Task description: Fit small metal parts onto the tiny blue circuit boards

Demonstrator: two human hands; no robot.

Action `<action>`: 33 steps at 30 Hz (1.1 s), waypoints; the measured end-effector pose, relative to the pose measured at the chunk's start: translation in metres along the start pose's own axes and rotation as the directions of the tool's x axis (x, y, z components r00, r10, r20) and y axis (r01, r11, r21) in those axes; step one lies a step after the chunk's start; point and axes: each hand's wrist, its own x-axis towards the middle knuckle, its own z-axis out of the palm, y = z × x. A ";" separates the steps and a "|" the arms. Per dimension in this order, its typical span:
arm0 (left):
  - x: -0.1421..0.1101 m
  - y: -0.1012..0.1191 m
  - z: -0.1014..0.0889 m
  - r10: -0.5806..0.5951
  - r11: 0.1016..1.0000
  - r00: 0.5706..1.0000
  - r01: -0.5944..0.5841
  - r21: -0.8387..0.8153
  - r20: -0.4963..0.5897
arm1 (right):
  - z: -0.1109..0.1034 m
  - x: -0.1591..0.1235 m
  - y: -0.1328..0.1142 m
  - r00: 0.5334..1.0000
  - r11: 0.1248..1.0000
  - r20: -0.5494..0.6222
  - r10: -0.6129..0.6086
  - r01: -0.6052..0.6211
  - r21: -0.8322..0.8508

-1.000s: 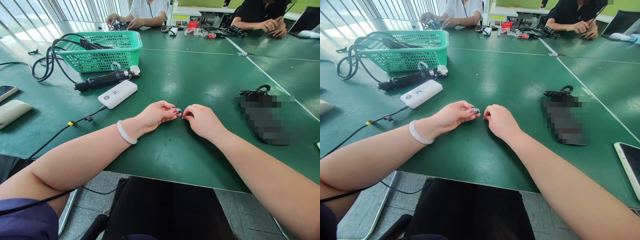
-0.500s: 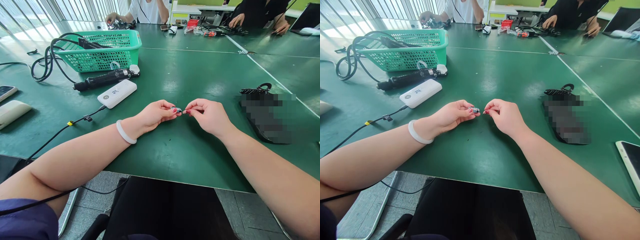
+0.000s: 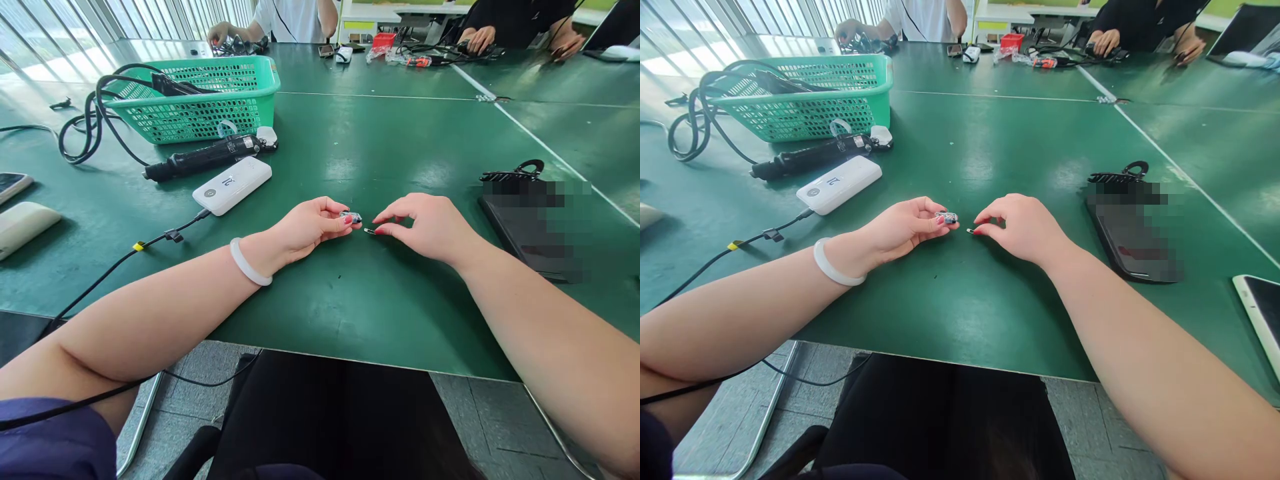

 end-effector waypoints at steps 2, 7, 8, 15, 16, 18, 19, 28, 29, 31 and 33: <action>0.000 0.000 -0.001 -0.006 1.000 1.000 0.006 0.005 0.008 | 0.003 0.000 -0.005 0.999 0.999 0.015 0.032 -0.031 -0.016; 0.001 0.000 -0.001 -0.015 0.999 1.000 0.014 0.035 0.024 | 0.010 0.001 -0.010 1.000 0.996 0.022 0.014 -0.012 -0.093; 0.000 0.000 0.000 -0.018 0.999 1.000 0.017 0.051 0.021 | 0.010 0.001 -0.011 1.000 0.994 0.018 0.011 -0.009 -0.105; -0.002 0.000 0.005 0.018 0.990 1.000 -0.020 0.141 0.015 | -0.006 0.000 -0.032 0.982 0.999 -0.186 0.039 -0.045 -0.025; -0.003 0.000 0.005 0.023 0.990 1.000 -0.025 0.141 0.020 | -0.007 0.001 -0.037 0.982 1.000 -0.189 0.026 -0.028 -0.012; -0.003 -0.001 0.005 0.027 0.990 0.999 -0.029 0.138 0.019 | -0.007 0.001 -0.045 0.985 1.000 -0.172 -0.007 0.006 -0.011; -0.003 -0.001 0.005 0.027 0.990 0.999 -0.029 0.140 0.018 | -0.007 0.002 -0.048 0.985 1.000 -0.169 -0.017 0.015 -0.015; -0.001 -0.002 0.004 0.033 0.988 0.999 -0.038 0.152 0.038 | -0.004 0.001 -0.051 0.987 0.998 -0.151 -0.045 0.037 -0.054; -0.001 -0.002 0.004 0.032 0.988 0.999 -0.037 0.151 0.038 | -0.005 0.001 -0.051 0.988 0.998 -0.149 -0.045 0.037 -0.057; -0.001 -0.002 0.004 0.029 0.989 0.999 -0.034 0.147 0.034 | -0.005 0.001 -0.051 0.988 0.998 -0.150 -0.043 0.034 -0.061; -0.001 -0.002 0.004 0.030 0.989 0.999 -0.035 0.145 0.032 | -0.005 0.000 -0.051 0.988 0.997 -0.151 -0.041 0.031 -0.066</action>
